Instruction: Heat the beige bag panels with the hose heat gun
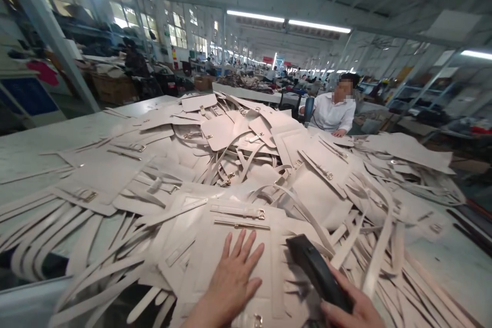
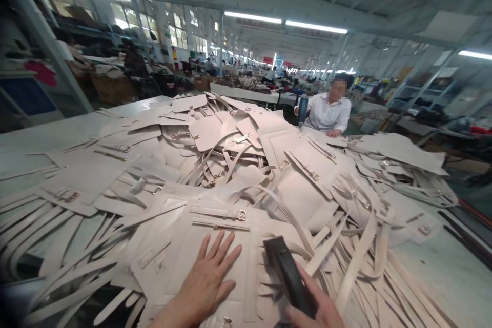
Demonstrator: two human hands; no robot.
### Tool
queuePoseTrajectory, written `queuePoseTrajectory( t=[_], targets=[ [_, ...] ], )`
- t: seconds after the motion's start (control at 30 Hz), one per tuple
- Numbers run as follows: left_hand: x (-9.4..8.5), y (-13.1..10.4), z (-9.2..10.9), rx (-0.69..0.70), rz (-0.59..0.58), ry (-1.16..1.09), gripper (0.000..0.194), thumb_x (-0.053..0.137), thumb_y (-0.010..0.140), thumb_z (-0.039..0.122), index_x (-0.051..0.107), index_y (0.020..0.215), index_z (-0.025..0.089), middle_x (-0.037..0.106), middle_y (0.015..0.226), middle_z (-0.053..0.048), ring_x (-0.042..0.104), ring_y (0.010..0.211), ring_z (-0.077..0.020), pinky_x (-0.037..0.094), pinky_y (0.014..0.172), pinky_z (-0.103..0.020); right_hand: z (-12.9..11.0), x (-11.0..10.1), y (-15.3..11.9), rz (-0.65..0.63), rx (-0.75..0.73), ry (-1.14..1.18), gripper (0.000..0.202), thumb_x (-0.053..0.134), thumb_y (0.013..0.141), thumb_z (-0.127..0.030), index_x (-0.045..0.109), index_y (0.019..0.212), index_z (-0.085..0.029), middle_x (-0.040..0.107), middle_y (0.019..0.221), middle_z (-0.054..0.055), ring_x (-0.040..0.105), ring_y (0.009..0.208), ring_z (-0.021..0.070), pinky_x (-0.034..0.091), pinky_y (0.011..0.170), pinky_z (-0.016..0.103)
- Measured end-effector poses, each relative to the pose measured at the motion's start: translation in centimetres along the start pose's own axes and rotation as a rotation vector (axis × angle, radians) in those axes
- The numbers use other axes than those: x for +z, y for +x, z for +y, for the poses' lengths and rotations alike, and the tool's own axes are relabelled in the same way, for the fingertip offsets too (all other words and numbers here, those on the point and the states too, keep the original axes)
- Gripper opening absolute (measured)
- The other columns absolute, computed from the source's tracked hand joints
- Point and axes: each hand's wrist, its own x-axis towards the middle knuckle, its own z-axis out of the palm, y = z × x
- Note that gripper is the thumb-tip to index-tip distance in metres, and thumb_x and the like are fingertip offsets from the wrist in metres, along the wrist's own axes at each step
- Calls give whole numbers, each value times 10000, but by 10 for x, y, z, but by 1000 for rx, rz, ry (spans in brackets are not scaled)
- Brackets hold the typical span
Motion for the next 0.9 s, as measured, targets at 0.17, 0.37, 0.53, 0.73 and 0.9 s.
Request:
queuePoseTrajectory(
  t=[0.17,0.37,0.53,0.73,0.9],
  targets=[
    [-4,-1,-2,10,3,-16,779,580,742,355,126,1374,341,54,1474,-17,45,1336,-286,66,1057,-567,-23,20,66,-242,116,116,478,612,678,-364,470,1089,-165,571,452,-47,516,331,137,411,324,215],
    [-3,-2,-4,5,-25,-58,797,597,730,362,126,1373,342,59,1473,-17,37,1336,-286,62,1054,-577,-38,-1,102,-218,57,132,281,616,677,-387,503,854,-200,571,525,-45,555,398,135,447,369,230],
    [-4,-1,-5,3,-68,-119,811,604,726,342,113,1372,349,72,1471,-21,43,1336,-285,54,1054,-577,-24,-4,84,-297,154,70,389,593,667,-451,494,929,-181,576,415,-21,505,314,138,380,324,209],
    [-9,-7,-3,-6,-16,-192,663,462,802,496,160,1370,338,94,1471,-7,42,1341,-245,65,1083,-503,-32,41,78,-162,-2,-95,569,578,734,-389,357,1216,-181,579,426,-52,519,362,149,424,380,233],
    [-9,-11,-4,9,40,-214,630,444,812,494,224,1363,282,155,1463,-30,87,1338,-239,96,1094,-457,-59,83,46,-324,-27,-151,737,586,724,-353,233,1351,-193,570,430,-63,521,363,151,411,349,220]
  ],
)
